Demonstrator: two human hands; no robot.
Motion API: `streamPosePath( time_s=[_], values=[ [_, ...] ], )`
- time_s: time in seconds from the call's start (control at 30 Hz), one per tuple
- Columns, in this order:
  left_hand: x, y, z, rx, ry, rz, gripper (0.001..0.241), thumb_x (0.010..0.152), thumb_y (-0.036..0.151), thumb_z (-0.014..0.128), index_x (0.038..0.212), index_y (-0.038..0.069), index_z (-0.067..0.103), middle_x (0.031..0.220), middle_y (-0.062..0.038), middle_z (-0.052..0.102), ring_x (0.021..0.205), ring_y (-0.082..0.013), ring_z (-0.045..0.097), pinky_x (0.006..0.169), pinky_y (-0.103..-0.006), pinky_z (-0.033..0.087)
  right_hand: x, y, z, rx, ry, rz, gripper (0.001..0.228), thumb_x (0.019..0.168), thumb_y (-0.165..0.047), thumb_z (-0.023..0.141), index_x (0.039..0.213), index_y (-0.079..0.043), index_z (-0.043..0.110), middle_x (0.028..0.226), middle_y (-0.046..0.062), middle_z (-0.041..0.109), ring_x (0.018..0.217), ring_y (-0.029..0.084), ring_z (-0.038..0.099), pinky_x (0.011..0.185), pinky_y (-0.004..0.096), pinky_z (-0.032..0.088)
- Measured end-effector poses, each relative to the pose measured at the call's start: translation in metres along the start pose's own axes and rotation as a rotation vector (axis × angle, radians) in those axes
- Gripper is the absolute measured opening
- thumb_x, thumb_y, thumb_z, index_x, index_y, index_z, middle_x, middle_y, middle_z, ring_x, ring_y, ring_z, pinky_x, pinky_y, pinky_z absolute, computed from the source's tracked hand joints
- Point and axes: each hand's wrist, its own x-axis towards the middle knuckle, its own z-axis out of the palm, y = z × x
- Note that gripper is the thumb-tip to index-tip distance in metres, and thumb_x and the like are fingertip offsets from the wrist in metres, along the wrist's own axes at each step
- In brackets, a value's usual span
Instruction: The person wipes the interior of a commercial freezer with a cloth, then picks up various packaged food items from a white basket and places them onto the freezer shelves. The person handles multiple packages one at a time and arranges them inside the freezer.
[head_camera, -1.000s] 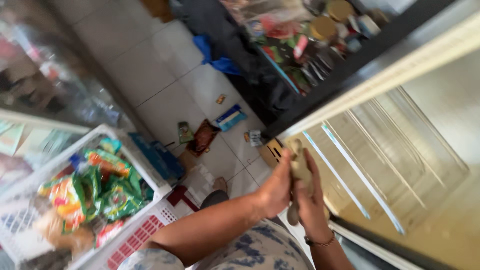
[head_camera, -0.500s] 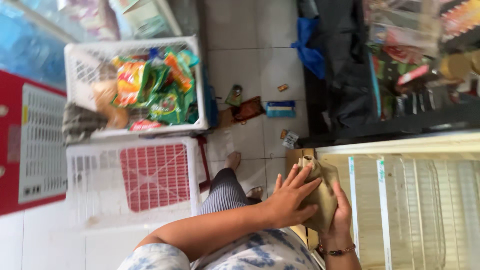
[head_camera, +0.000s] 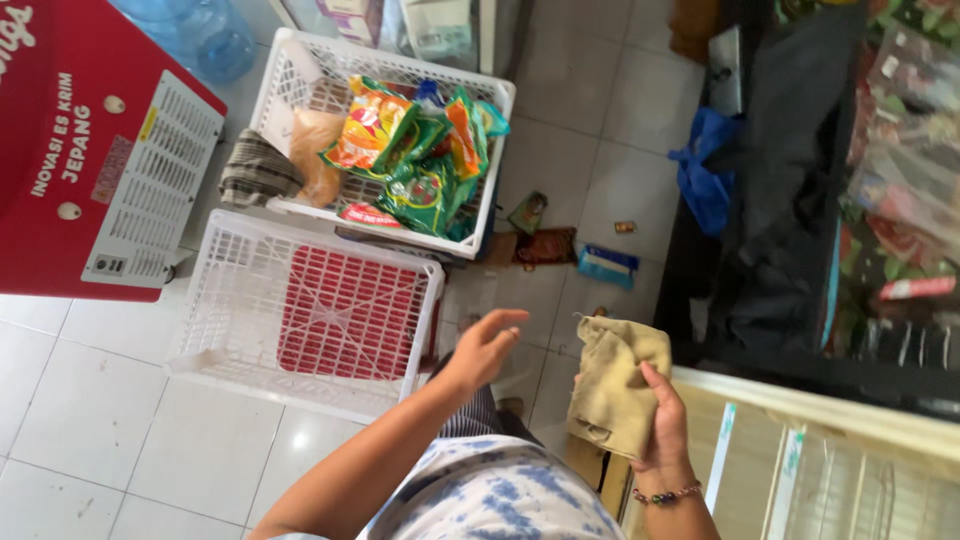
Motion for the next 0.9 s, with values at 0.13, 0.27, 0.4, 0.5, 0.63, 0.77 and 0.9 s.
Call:
streamPosePath(
  time_s=[0.13, 0.27, 0.4, 0.5, 0.63, 0.77, 0.9],
  values=[
    [0.050, 0.009, -0.053, 0.024, 0.241, -0.152, 0.034, 0.098, 0.018, 0.060, 0.130, 0.012, 0.069, 0.109, -0.007, 0.071, 0.092, -0.0165, 0.059, 0.079, -0.0322, 0.049, 0.061, -0.006, 0.043, -0.136, 0.111, 0.036, 0.056, 0.095, -0.036, 0.058, 0.138, 0.000, 0.055, 0.123, 0.018, 0.068, 0.105, 0.031, 0.070, 0.088, 0.045, 0.058],
    [0.109, 0.006, -0.119, 0.303, 0.439, 0.044, 0.039, 0.094, 0.015, 0.063, 0.133, 0.011, 0.065, 0.120, -0.013, 0.069, 0.110, -0.0253, 0.066, 0.095, -0.0352, 0.050, 0.125, -0.001, 0.093, -0.163, -0.018, 0.146, 0.052, 0.094, -0.038, 0.059, 0.130, -0.001, 0.060, 0.112, 0.017, 0.071, 0.094, 0.030, 0.072, 0.082, 0.046, 0.060],
    [0.192, -0.018, -0.182, 0.433, 0.652, 0.276, 0.043, 0.095, 0.010, 0.064, 0.137, 0.008, 0.057, 0.134, -0.018, 0.064, 0.128, -0.0342, 0.060, 0.108, -0.0382, 0.045, 0.172, 0.003, 0.138, -0.227, -0.032, 0.275, 0.053, 0.093, -0.040, 0.059, 0.128, 0.000, 0.063, 0.109, 0.017, 0.074, 0.091, 0.032, 0.073, 0.081, 0.047, 0.061],
    [0.242, -0.029, -0.214, 0.600, 0.770, 0.312, 0.057, 0.089, 0.006, 0.064, 0.145, 0.008, 0.050, 0.146, -0.021, 0.053, 0.141, -0.0407, 0.047, 0.118, -0.0458, 0.038, 0.197, 0.004, 0.159, -0.242, -0.015, 0.342, 0.054, 0.092, -0.040, 0.058, 0.129, -0.001, 0.063, 0.109, 0.018, 0.075, 0.091, 0.031, 0.074, 0.081, 0.046, 0.061],
    [0.291, -0.016, -0.233, 0.961, 0.797, 0.155, 0.084, 0.078, 0.013, 0.072, 0.154, 0.009, 0.034, 0.160, -0.025, 0.030, 0.145, -0.0512, 0.027, 0.114, -0.0666, 0.023, 0.220, 0.004, 0.170, -0.233, -0.010, 0.372, 0.054, 0.090, -0.042, 0.057, 0.126, -0.002, 0.063, 0.107, 0.018, 0.074, 0.088, 0.033, 0.074, 0.079, 0.049, 0.062],
    [0.315, 0.010, -0.244, 1.015, 0.652, -0.199, 0.088, 0.081, 0.015, 0.069, 0.157, 0.022, 0.026, 0.166, -0.012, 0.020, 0.148, -0.0462, 0.024, 0.105, -0.0781, 0.018, 0.232, 0.004, 0.172, -0.275, 0.057, 0.387, 0.055, 0.091, -0.042, 0.057, 0.127, -0.001, 0.064, 0.108, 0.019, 0.075, 0.088, 0.032, 0.074, 0.077, 0.047, 0.061],
    [0.303, 0.040, -0.271, 0.987, 0.569, -0.195, 0.065, 0.095, 0.013, 0.059, 0.155, 0.031, 0.040, 0.153, -0.006, 0.049, 0.135, -0.0340, 0.052, 0.115, -0.0751, 0.021, 0.239, -0.010, 0.170, -0.252, 0.041, 0.364, 0.056, 0.092, -0.041, 0.058, 0.129, 0.000, 0.064, 0.110, 0.019, 0.075, 0.092, 0.031, 0.074, 0.079, 0.045, 0.062]
  ],
)
